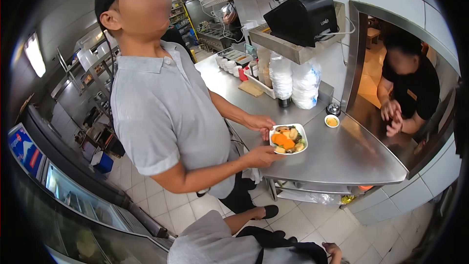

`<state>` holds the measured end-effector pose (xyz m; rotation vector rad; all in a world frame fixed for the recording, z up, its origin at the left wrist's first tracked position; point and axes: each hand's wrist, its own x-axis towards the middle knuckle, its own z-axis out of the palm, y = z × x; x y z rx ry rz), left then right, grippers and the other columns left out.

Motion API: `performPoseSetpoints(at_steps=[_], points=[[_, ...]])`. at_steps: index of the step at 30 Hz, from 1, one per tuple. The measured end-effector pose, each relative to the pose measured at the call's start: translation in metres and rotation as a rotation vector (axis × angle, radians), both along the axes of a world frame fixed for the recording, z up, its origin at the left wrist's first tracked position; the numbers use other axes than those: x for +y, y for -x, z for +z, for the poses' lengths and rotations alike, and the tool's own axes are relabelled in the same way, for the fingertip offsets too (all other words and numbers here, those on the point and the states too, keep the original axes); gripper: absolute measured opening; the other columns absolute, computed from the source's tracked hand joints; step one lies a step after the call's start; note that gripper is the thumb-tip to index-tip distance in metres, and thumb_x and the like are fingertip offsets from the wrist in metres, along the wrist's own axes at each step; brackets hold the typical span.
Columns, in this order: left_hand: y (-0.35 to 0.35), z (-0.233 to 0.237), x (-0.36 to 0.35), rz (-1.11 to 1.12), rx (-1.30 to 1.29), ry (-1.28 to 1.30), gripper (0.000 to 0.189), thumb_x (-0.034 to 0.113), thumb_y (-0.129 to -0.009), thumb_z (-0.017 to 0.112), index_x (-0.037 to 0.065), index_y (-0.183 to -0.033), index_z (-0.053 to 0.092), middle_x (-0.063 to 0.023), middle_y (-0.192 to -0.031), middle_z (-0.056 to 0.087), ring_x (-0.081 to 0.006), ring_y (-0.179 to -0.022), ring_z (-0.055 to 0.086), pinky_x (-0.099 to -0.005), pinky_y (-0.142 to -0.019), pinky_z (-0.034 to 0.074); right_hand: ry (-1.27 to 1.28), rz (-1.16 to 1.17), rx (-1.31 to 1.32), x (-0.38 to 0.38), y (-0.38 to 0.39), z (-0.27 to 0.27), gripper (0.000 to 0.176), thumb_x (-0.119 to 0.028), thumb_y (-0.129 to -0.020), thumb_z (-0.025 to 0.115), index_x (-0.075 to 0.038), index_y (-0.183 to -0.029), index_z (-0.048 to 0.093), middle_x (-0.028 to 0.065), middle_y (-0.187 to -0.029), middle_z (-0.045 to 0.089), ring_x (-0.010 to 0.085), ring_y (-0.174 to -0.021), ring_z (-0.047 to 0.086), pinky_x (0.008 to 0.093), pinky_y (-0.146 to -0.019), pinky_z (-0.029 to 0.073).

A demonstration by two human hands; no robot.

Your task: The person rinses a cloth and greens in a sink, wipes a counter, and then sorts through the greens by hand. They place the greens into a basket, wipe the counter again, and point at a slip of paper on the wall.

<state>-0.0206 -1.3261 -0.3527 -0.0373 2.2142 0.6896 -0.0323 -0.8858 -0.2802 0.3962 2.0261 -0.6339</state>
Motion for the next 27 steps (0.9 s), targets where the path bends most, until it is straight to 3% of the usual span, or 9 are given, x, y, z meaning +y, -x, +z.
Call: performPoseSetpoints(at_steps=[1, 2, 4, 8, 12, 17, 20, 22, 27], points=[[0.001, 0.01, 0.008, -0.024, 0.015, -0.019, 0.011, 0.008, -0.074, 0.053, 0.002, -0.066, 0.059, -0.0137, -0.061, 0.062, -0.0223, -0.053, 0.062, -0.0369, -0.049, 0.048, 0.106, 0.345, 0.265, 0.023, 0.0, -0.046, 0.045, -0.043, -0.084, 0.05, -0.006, -0.108, 0.06, 0.0172, -0.11, 0.058, 0.0298, -0.105, 0.055, 0.0363, -0.088, 0.044], [-0.002, 0.01, 0.014, 0.087, 0.033, -0.064, 0.008, 0.006, -0.072, 0.055, 0.002, -0.067, 0.058, -0.0128, -0.057, 0.06, -0.0219, -0.052, 0.061, -0.0346, -0.047, 0.048, 0.001, 0.221, 0.305, 0.04, -0.007, -0.087, 0.046, -0.041, -0.08, 0.056, -0.007, -0.11, 0.059, 0.0204, -0.111, 0.056, 0.0324, -0.108, 0.052, 0.0362, -0.09, 0.043], [-0.006, 0.008, 0.026, 0.087, 0.009, -0.079, 0.006, 0.005, -0.071, 0.054, 0.003, -0.066, 0.058, -0.0121, -0.055, 0.058, -0.021, -0.05, 0.06, -0.035, -0.044, 0.047, -0.017, 0.121, 0.345, 0.037, -0.011, -0.048, 0.048, -0.042, -0.075, 0.06, -0.009, -0.11, 0.059, 0.0226, -0.111, 0.055, 0.0336, -0.109, 0.051, 0.0363, -0.092, 0.042], [-0.037, -0.002, 0.054, 0.248, 0.049, -0.229, 0.011, 0.009, -0.072, 0.054, 0.002, -0.064, 0.057, -0.0118, -0.053, 0.057, -0.0194, -0.044, 0.058, -0.0344, -0.043, 0.045, -0.09, 0.204, 0.418, 0.046, -0.008, -0.071, 0.05, -0.044, -0.072, 0.063, -0.013, -0.112, 0.059, 0.0257, -0.119, 0.048, 0.0357, -0.111, 0.047, 0.0388, -0.093, 0.039], [-0.052, -0.002, 0.092, 0.031, 0.149, -0.217, 0.02, 0.011, -0.078, 0.046, 0.003, -0.063, 0.056, -0.0104, -0.053, 0.056, -0.0164, -0.041, 0.054, -0.0317, -0.043, 0.044, 0.125, 0.346, 0.369, 0.013, -0.001, -0.05, 0.052, -0.046, -0.071, 0.062, -0.014, -0.112, 0.059, 0.0267, -0.121, 0.045, 0.0366, -0.111, 0.047, 0.0383, -0.093, 0.04], [-0.06, 0.036, 0.143, 0.335, 0.048, -0.382, 0.021, 0.017, -0.08, 0.045, 0.004, -0.07, 0.058, -0.0073, -0.055, 0.058, -0.0159, -0.041, 0.053, -0.0312, -0.043, 0.044, 0.205, 0.495, 0.225, -0.023, -0.009, -0.036, 0.043, -0.044, -0.078, 0.055, -0.02, -0.114, 0.058, 0.0175, -0.118, 0.052, 0.0331, -0.112, 0.046, 0.0363, -0.094, 0.039], [-0.064, 0.045, 0.16, 0.192, 0.053, -0.382, 0.02, 0.018, -0.081, 0.045, 0.004, -0.077, 0.059, -0.0075, -0.055, 0.058, -0.0159, -0.041, 0.053, -0.0305, -0.043, 0.044, 0.186, 0.491, 0.068, -0.029, -0.014, -0.023, 0.043, -0.044, -0.079, 0.053, -0.02, -0.114, 0.058, 0.0141, -0.12, 0.052, 0.0301, -0.112, 0.047, 0.0347, -0.096, 0.037], [-0.061, 0.058, 0.174, 0.145, 0.043, -0.358, 0.02, 0.017, -0.081, 0.044, 0.005, -0.079, 0.06, -0.0079, -0.056, 0.058, -0.0165, -0.042, 0.053, -0.0311, -0.044, 0.044, 0.207, 0.676, 0.159, -0.027, -0.013, -0.027, 0.039, -0.038, -0.082, 0.054, -0.02, -0.117, 0.056, 0.0141, -0.113, 0.057, 0.0296, -0.089, 0.061, 0.0369, -0.064, 0.054], [-0.057, 0.098, 0.211, -0.036, 0.072, -0.317, 0.02, 0.014, -0.082, 0.044, 0.004, -0.085, 0.061, -0.0091, -0.055, 0.058, -0.0189, -0.041, 0.054, -0.0332, -0.045, 0.045, 0.166, 0.524, 0.367, -0.016, -0.013, -0.023, 0.037, -0.039, -0.083, 0.052, -0.016, -0.111, 0.059, 0.0152, -0.118, 0.053, 0.0299, -0.101, 0.054, 0.0349, -0.08, 0.048]])
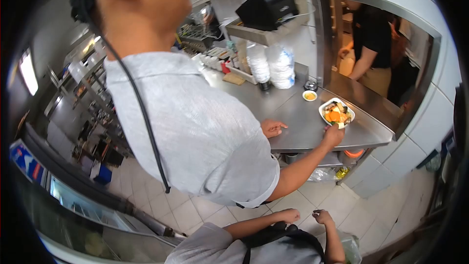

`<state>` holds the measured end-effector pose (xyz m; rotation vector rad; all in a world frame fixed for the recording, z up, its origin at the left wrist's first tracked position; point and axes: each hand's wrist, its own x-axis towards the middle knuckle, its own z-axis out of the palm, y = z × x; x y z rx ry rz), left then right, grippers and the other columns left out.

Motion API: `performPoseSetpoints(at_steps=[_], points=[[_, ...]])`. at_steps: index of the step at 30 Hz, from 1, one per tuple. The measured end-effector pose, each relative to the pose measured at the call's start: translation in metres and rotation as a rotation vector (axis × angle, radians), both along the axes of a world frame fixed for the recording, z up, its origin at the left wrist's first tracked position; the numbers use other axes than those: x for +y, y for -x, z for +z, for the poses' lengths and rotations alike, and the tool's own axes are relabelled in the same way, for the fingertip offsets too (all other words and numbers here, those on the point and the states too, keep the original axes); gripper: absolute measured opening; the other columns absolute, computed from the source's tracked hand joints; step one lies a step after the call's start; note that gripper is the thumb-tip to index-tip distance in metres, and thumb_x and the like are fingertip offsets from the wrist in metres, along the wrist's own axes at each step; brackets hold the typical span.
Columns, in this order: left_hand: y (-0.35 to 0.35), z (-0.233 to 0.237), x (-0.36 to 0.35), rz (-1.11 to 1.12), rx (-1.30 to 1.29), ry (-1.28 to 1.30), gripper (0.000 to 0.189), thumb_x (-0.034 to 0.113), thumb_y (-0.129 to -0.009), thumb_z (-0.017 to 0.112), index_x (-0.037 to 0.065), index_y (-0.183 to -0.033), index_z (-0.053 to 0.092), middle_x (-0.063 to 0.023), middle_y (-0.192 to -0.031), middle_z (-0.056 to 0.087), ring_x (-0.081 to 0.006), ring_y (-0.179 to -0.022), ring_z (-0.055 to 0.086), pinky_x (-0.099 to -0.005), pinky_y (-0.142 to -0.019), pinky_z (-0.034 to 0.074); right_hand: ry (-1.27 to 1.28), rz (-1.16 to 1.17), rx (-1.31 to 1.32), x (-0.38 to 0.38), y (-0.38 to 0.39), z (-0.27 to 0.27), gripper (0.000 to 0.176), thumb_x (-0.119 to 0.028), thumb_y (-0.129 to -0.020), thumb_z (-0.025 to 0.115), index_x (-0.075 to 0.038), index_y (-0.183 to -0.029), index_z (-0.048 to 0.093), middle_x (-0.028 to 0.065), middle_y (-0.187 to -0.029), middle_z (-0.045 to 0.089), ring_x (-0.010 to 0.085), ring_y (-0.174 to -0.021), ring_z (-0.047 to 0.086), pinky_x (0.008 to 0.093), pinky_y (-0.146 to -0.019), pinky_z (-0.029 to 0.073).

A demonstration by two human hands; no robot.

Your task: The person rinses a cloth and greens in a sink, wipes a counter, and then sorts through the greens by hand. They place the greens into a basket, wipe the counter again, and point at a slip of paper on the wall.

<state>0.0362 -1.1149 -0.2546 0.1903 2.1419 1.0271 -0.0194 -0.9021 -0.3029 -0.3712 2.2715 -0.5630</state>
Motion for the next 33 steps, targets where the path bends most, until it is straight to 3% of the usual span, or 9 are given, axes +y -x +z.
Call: performPoseSetpoints(at_steps=[3, 6, 8, 11, 18, 22, 27, 31, 33], points=[[0.011, 0.022, 0.02, -0.182, 0.063, -0.019, 0.02, 0.012, -0.08, 0.044, 0.005, -0.091, 0.059, -0.0153, -0.066, 0.061, -0.0263, -0.056, 0.061, -0.0378, -0.057, 0.049, 0.134, -0.286, -0.083, -0.005, -0.009, 0.002, 0.039, -0.042, -0.085, 0.049, -0.014, -0.109, 0.06, 0.014, -0.118, 0.053, 0.0291, -0.103, 0.054, 0.0373, -0.08, 0.047], [0.007, 0.024, 0.044, -0.39, 0.26, -0.003, 0.028, 0.009, -0.08, 0.044, 0.001, -0.105, 0.054, -0.024, -0.096, 0.058, -0.0333, -0.087, 0.059, -0.0404, -0.077, 0.047, 0.854, -0.879, -0.622, -0.014, -0.029, -0.002, 0.047, -0.047, -0.087, 0.047, -0.014, -0.121, 0.047, 0.0125, -0.105, 0.056, 0.0294, -0.082, 0.059, 0.047, -0.074, 0.048], [0.003, -0.017, 0.055, -0.201, 0.574, -0.221, 0.034, 0.01, -0.083, 0.044, -0.004, -0.114, 0.047, -0.0264, -0.115, 0.049, -0.0372, -0.111, 0.045, -0.0418, -0.094, 0.036, 1.062, -1.032, -0.68, -0.026, -0.04, 0.002, 0.05, -0.047, -0.087, 0.046, -0.014, -0.125, 0.042, 0.0124, -0.1, 0.055, 0.0287, -0.075, 0.058, 0.0494, -0.072, 0.048], [-0.002, -0.028, 0.07, -0.237, 0.698, -0.189, 0.04, 0.0, -0.079, 0.039, -0.011, -0.118, 0.039, -0.0279, -0.123, 0.038, -0.038, -0.112, 0.043, -0.042, -0.092, 0.037, 1.284, -1.647, -0.775, -0.037, -0.049, 0.033, 0.049, -0.044, -0.089, 0.044, -0.01, -0.123, 0.038, 0.0144, -0.094, 0.055, 0.0281, -0.075, 0.058, 0.0491, -0.071, 0.049], [0.03, 0.019, 0.095, -0.35, 0.415, -0.192, 0.053, -0.001, -0.077, 0.041, -0.008, -0.128, 0.029, -0.0264, -0.131, 0.033, -0.0355, -0.123, 0.032, -0.0376, -0.102, 0.028, 1.462, -1.843, -0.541, -0.019, -0.015, 0.022, 0.035, -0.042, -0.09, 0.043, -0.013, -0.073, 0.039, 0.0005, -0.049, 0.036, 0.0168, -0.044, 0.036, 0.0344, -0.046, 0.039], [0.059, 0.004, 0.142, -0.124, 0.149, -0.444, 0.049, -0.003, -0.082, 0.035, -0.005, -0.13, 0.028, -0.0223, -0.132, 0.033, -0.0279, -0.124, 0.033, -0.0335, -0.102, 0.027, 1.54, -1.808, -0.383, 0.024, 0.015, 0.042, 0.041, -0.044, -0.089, 0.043, -0.013, -0.064, 0.036, 0.0017, -0.049, 0.035, 0.0168, -0.042, 0.035, 0.0331, -0.043, 0.036], [0.118, 0.005, 0.221, -0.384, 0.567, -0.425, 0.036, 0.01, -0.092, 0.025, -0.006, -0.12, 0.039, -0.0249, -0.111, 0.048, -0.0332, -0.103, 0.049, -0.0369, -0.089, 0.039, 1.553, -1.793, -0.285, 0.115, 0.063, 0.047, 0.038, -0.038, -0.089, 0.046, -0.012, -0.062, 0.036, 0.0021, -0.049, 0.035, 0.017, -0.041, 0.036, 0.0328, -0.044, 0.038], [0.168, 0.023, 0.264, -0.481, 0.537, -0.393, 0.027, 0.008, -0.085, 0.043, -0.002, -0.108, 0.054, -0.0226, -0.098, 0.055, -0.0364, -0.093, 0.053, -0.0379, -0.081, 0.042, 1.003, -1.343, -0.135, 0.193, 0.102, 0.038, 0.035, -0.032, -0.086, 0.053, -0.005, -0.064, 0.052, 0.0073, -0.06, 0.055, 0.0178, -0.052, 0.051, 0.0317, -0.05, 0.044], [0.186, 0.064, 0.257, -0.548, 0.163, -0.266, 0.029, 0.013, -0.086, 0.043, 0.0, -0.11, 0.054, -0.0222, -0.097, 0.058, -0.035, -0.09, 0.056, -0.0375, -0.08, 0.043, 0.58, -0.993, 0.11, 0.235, 0.11, 0.012, 0.028, -0.024, -0.082, 0.058, 0.003, -0.083, 0.062, 0.0101, -0.07, 0.062, 0.0173, -0.064, 0.059, 0.0302, -0.058, 0.047]])
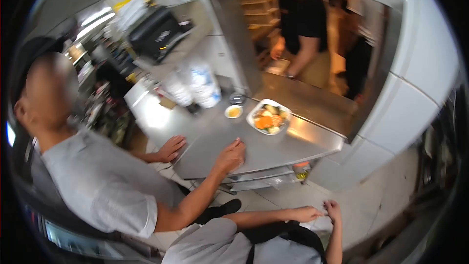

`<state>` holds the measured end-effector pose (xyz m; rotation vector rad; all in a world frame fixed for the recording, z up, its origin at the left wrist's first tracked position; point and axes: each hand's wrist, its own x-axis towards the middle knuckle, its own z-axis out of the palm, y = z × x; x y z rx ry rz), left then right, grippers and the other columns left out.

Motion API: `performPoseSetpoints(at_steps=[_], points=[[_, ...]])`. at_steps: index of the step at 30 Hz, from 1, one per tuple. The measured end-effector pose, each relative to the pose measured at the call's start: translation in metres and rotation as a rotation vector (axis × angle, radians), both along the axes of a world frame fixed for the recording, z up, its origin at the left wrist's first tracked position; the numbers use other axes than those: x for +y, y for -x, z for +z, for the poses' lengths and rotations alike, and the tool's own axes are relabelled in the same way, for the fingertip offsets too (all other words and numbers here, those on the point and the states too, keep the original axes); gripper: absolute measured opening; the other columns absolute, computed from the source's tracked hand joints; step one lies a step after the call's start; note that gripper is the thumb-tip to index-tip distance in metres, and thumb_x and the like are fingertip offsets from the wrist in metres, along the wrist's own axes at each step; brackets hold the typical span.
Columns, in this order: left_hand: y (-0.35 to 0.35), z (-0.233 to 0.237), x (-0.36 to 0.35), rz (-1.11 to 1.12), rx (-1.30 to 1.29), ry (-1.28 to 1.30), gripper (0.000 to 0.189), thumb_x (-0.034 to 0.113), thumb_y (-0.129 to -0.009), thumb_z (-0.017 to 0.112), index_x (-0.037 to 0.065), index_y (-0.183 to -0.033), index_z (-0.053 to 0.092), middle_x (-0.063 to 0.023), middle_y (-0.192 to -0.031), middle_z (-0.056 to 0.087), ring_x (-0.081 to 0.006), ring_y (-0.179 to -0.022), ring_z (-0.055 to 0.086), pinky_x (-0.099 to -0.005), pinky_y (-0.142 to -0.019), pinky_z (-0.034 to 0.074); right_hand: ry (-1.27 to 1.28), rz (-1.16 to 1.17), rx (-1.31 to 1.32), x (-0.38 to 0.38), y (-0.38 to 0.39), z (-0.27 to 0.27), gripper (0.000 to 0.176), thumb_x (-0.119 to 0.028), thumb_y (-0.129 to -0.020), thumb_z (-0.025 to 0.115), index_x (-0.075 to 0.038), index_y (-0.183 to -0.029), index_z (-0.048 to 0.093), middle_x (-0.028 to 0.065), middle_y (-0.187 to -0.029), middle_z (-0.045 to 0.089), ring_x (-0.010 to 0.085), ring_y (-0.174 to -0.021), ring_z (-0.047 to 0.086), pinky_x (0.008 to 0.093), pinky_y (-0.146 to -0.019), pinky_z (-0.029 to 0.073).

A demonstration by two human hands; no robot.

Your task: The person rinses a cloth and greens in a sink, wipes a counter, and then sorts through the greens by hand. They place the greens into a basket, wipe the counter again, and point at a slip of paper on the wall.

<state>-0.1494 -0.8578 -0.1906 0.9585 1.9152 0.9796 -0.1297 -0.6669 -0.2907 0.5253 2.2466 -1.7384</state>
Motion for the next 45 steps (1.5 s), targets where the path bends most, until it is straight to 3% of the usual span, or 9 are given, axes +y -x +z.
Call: performPoseSetpoints(at_steps=[3, 5, 7, 14, 16, 18, 27, 32, 45], points=[[0.016, -0.029, -0.024, 0.058, 0.033, 0.057, 0.034, 0.016, -0.086, 0.045, 0.002, -0.117, 0.05, -0.0201, -0.103, 0.059, -0.0327, -0.094, 0.057, -0.0369, -0.081, 0.043, -0.294, 0.155, 0.052, 0.064, 0.011, -0.084, 0.041, -0.028, -0.074, 0.066, 0.004, -0.099, 0.06, 0.0153, -0.084, 0.064, 0.0215, -0.071, 0.061, 0.0315, -0.062, 0.049], [0.021, -0.01, -0.05, 0.142, 0.084, 0.078, 0.035, 0.017, -0.086, 0.045, 0.002, -0.118, 0.05, -0.0197, -0.104, 0.059, -0.0317, -0.095, 0.057, -0.0364, -0.081, 0.043, -0.229, 0.207, -0.329, 0.054, 0.022, -0.006, 0.049, -0.03, -0.077, 0.065, -0.003, -0.115, 0.053, 0.0146, -0.092, 0.062, 0.0229, -0.086, 0.059, 0.0321, -0.055, 0.053], [0.023, 0.009, -0.075, 0.177, 0.093, 0.054, 0.034, 0.018, -0.085, 0.045, 0.002, -0.113, 0.054, -0.0195, -0.104, 0.059, -0.0316, -0.096, 0.056, -0.0359, -0.083, 0.043, -0.156, 0.47, -0.432, 0.08, 0.039, -0.051, 0.063, -0.046, -0.079, 0.058, -0.01, -0.128, 0.041, 0.0146, -0.125, 0.046, 0.0349, -0.115, 0.041, 0.0498, -0.058, 0.054], [0.03, 0.101, -0.155, 0.358, 0.077, -0.05, 0.034, 0.019, -0.089, 0.047, 0.0, -0.118, 0.048, -0.0177, -0.101, 0.059, -0.0259, -0.091, 0.057, -0.0325, -0.08, 0.044, -0.298, 0.973, -0.593, -0.013, 0.09, -0.004, 0.049, -0.04, -0.088, 0.049, -0.012, -0.127, 0.043, 0.0107, -0.123, 0.05, 0.0332, -0.111, 0.045, 0.0495, -0.073, 0.05], [0.031, 0.129, -0.181, 0.421, 0.09, -0.051, 0.034, 0.019, -0.089, 0.047, 0.0, -0.117, 0.049, -0.0159, -0.096, 0.06, -0.0234, -0.086, 0.058, -0.0323, -0.077, 0.045, -0.353, 1.925, 0.058, -0.032, 0.141, -0.126, 0.04, -0.028, -0.083, 0.057, -0.006, -0.116, 0.052, 0.0124, -0.109, 0.057, 0.022, -0.092, 0.058, 0.0363, -0.069, 0.054], [0.022, 0.151, -0.211, 0.464, -0.039, -0.043, 0.034, 0.02, -0.089, 0.047, 0.001, -0.117, 0.05, -0.0149, -0.095, 0.061, -0.0223, -0.083, 0.059, -0.0318, -0.076, 0.045, -0.217, 1.34, -0.537, -0.125, 0.107, 0.082, 0.05, -0.032, -0.082, 0.06, -0.007, -0.123, 0.047, 0.0123, -0.099, 0.06, 0.0208, -0.092, 0.057, 0.034, -0.059, 0.054], [-0.098, 0.095, -0.355, 0.784, -0.034, 0.159, 0.039, 0.031, -0.089, 0.047, 0.004, -0.116, 0.051, -0.0161, -0.092, 0.061, -0.0262, -0.08, 0.059, -0.0333, -0.073, 0.046, 0.07, 1.592, 0.38, -0.35, 0.119, 0.266, 0.053, -0.04, -0.082, 0.057, -0.015, -0.127, 0.044, 0.0184, -0.134, 0.036, 0.0288, -0.121, 0.039, 0.0396, -0.096, 0.036], [-0.179, 0.074, -0.414, 1.346, 0.039, 0.135, 0.036, 0.03, -0.087, 0.049, 0.004, -0.11, 0.054, -0.0194, -0.095, 0.061, -0.0337, -0.089, 0.059, -0.0362, -0.075, 0.046, 0.004, 1.672, 0.507, -0.477, 0.152, 0.296, 0.054, -0.04, -0.083, 0.056, -0.017, -0.13, 0.042, 0.0224, -0.138, 0.026, 0.0347, -0.129, 0.026, 0.0402, -0.099, 0.032], [-0.283, 0.023, -0.534, 1.666, -0.499, 0.191, 0.038, 0.034, -0.088, 0.049, 0.004, -0.11, 0.056, -0.0181, -0.092, 0.063, -0.0265, -0.087, 0.06, -0.0336, -0.077, 0.045, -0.681, 1.385, 0.999, -0.834, 0.314, 0.23, 0.059, -0.047, -0.089, 0.039, -0.005, -0.129, 0.039, 0.0199, -0.137, 0.029, 0.0358, -0.129, 0.022, 0.0434, -0.105, 0.021]])
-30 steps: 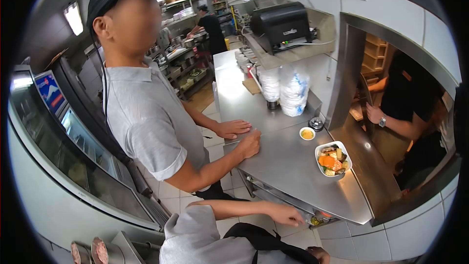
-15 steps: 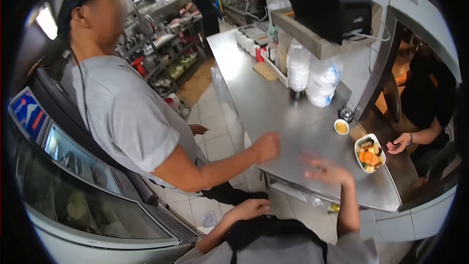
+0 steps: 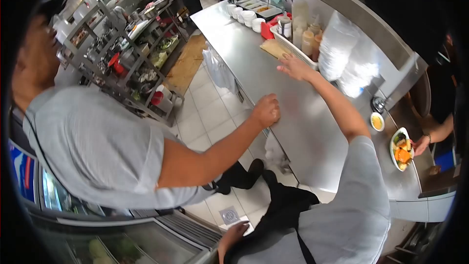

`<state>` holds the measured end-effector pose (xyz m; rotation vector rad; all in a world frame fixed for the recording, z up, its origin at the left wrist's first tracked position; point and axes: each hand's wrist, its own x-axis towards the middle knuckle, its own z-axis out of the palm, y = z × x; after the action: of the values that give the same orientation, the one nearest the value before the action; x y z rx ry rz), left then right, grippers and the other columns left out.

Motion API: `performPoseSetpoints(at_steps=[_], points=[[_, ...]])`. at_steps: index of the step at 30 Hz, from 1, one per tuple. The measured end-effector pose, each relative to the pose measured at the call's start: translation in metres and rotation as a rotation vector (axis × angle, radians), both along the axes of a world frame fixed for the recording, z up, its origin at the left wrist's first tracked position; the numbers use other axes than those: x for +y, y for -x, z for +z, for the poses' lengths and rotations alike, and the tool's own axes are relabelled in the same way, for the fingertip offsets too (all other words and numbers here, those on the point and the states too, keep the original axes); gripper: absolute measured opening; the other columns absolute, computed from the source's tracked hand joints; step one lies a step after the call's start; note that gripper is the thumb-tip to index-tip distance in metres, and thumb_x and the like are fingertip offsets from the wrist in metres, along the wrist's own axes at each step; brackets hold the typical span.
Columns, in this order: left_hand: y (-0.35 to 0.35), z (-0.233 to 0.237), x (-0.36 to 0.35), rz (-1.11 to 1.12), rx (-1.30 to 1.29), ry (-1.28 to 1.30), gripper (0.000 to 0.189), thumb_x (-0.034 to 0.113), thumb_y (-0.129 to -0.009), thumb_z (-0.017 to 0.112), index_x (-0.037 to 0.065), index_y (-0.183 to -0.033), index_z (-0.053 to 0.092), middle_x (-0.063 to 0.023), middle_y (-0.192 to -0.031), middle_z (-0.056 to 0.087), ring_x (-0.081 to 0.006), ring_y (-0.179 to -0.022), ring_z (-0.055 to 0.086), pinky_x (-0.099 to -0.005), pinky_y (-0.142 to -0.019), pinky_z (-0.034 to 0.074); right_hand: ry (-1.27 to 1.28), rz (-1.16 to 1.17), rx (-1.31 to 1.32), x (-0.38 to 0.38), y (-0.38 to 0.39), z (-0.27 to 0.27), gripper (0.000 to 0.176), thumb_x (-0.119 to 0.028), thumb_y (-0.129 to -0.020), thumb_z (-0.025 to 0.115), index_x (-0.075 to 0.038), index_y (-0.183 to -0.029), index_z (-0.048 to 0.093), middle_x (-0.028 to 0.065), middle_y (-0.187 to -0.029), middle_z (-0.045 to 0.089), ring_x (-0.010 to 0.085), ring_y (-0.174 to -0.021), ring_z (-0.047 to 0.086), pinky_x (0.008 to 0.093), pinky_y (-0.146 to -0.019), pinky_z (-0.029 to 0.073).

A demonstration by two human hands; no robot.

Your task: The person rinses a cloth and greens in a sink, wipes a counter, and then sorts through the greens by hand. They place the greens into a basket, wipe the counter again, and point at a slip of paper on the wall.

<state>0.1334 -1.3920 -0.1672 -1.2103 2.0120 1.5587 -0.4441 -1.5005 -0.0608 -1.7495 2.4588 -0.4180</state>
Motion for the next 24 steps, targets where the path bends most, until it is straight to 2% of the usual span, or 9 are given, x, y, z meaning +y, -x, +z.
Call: performPoseSetpoints(at_steps=[1, 3, 9, 15, 16, 17, 19, 22, 24], points=[[0.004, -0.009, -0.013, 0.017, -0.007, -0.076, 0.038, 0.034, -0.088, 0.047, 0.005, -0.111, 0.056, -0.0178, -0.097, 0.062, -0.0256, -0.092, 0.059, -0.0336, -0.08, 0.044, 0.018, -0.009, -0.002, -0.027, 0.024, -0.011, 0.059, -0.047, -0.089, 0.039, -0.005, -0.129, 0.039, 0.0199, -0.137, 0.029, 0.0358, -0.129, 0.022, 0.0434, -0.105, 0.021], [-0.029, -0.121, -0.04, 0.032, 0.17, -0.155, 0.038, 0.032, -0.089, 0.047, 0.005, -0.114, 0.054, -0.0172, -0.108, 0.058, -0.0269, -0.104, 0.054, -0.0354, -0.088, 0.04, -0.171, -0.069, -0.147, -0.084, 0.073, -0.043, 0.058, -0.047, -0.091, 0.032, -0.002, -0.127, 0.04, 0.0186, -0.138, 0.029, 0.0363, -0.129, 0.022, 0.0458, -0.104, 0.021], [0.042, -0.085, -0.149, 0.137, -0.051, -0.151, 0.036, 0.03, -0.09, 0.047, 0.004, -0.114, 0.054, -0.0166, -0.107, 0.058, -0.0267, -0.103, 0.053, -0.0355, -0.087, 0.04, 0.045, -0.459, -0.155, -0.211, 0.065, -0.091, 0.064, -0.053, -0.09, 0.019, -0.006, -0.13, 0.038, 0.0122, -0.141, 0.027, 0.0319, -0.132, 0.019, 0.0436, -0.107, 0.014], [0.068, -0.079, -0.228, 0.165, -0.109, -0.127, 0.035, 0.028, -0.09, 0.046, 0.004, -0.114, 0.053, -0.0159, -0.106, 0.059, -0.0264, -0.103, 0.053, -0.0356, -0.087, 0.04, -0.125, -0.341, -0.26, -0.389, 0.089, -0.09, 0.048, -0.047, -0.09, 0.023, -0.027, -0.131, 0.038, -0.0002, -0.144, 0.022, 0.0287, -0.133, 0.015, 0.0492, -0.107, 0.01], [0.069, -0.081, -0.235, 0.164, -0.116, -0.125, 0.034, 0.028, -0.09, 0.046, 0.004, -0.114, 0.053, -0.0158, -0.105, 0.059, -0.0264, -0.103, 0.053, -0.0356, -0.087, 0.04, -0.11, -0.028, -0.192, -0.435, 0.095, -0.124, 0.048, -0.046, -0.09, 0.023, -0.026, -0.131, 0.038, 0.0005, -0.144, 0.022, 0.029, -0.133, 0.014, 0.0493, -0.107, 0.009], [0.07, -0.083, -0.243, 0.156, -0.121, -0.123, 0.034, 0.027, -0.09, 0.046, 0.004, -0.114, 0.053, -0.0157, -0.105, 0.059, -0.0264, -0.103, 0.053, -0.0356, -0.087, 0.04, -0.108, 0.276, -0.126, -0.436, 0.083, -0.122, 0.048, -0.045, -0.09, 0.023, -0.025, -0.131, 0.038, 0.0012, -0.144, 0.022, 0.0293, -0.134, 0.014, 0.0494, -0.107, 0.007], [0.073, -0.088, -0.254, 0.117, -0.108, -0.128, 0.034, 0.027, -0.091, 0.046, 0.003, -0.114, 0.053, -0.0155, -0.105, 0.059, -0.0263, -0.103, 0.053, -0.0356, -0.087, 0.04, -0.216, 0.184, -0.155, -0.403, 0.035, -0.086, 0.049, -0.044, -0.089, 0.024, -0.025, -0.132, 0.037, 0.0021, -0.144, 0.022, 0.0276, -0.134, 0.014, 0.0487, -0.107, 0.007], [0.079, -0.099, -0.267, 0.008, -0.076, -0.139, 0.033, 0.025, -0.091, 0.046, 0.003, -0.114, 0.052, -0.0152, -0.104, 0.059, -0.0262, -0.102, 0.053, -0.0357, -0.087, 0.04, -0.225, 0.129, -0.377, -0.357, 0.052, -0.076, 0.06, -0.048, -0.09, 0.019, -0.012, -0.136, 0.028, 0.0089, -0.145, 0.016, 0.0268, -0.135, 0.009, 0.0463, -0.108, 0.003], [0.082, -0.104, -0.276, -0.085, -0.049, -0.149, 0.032, 0.025, -0.091, 0.046, 0.003, -0.114, 0.052, -0.015, -0.104, 0.059, -0.0261, -0.102, 0.053, -0.0357, -0.087, 0.041, -0.153, -0.081, -0.363, -0.32, 0.084, -0.103, 0.054, -0.046, -0.09, 0.023, -0.016, -0.133, 0.033, 0.0079, -0.144, 0.02, 0.0268, -0.134, 0.012, 0.0461, -0.107, 0.007]])
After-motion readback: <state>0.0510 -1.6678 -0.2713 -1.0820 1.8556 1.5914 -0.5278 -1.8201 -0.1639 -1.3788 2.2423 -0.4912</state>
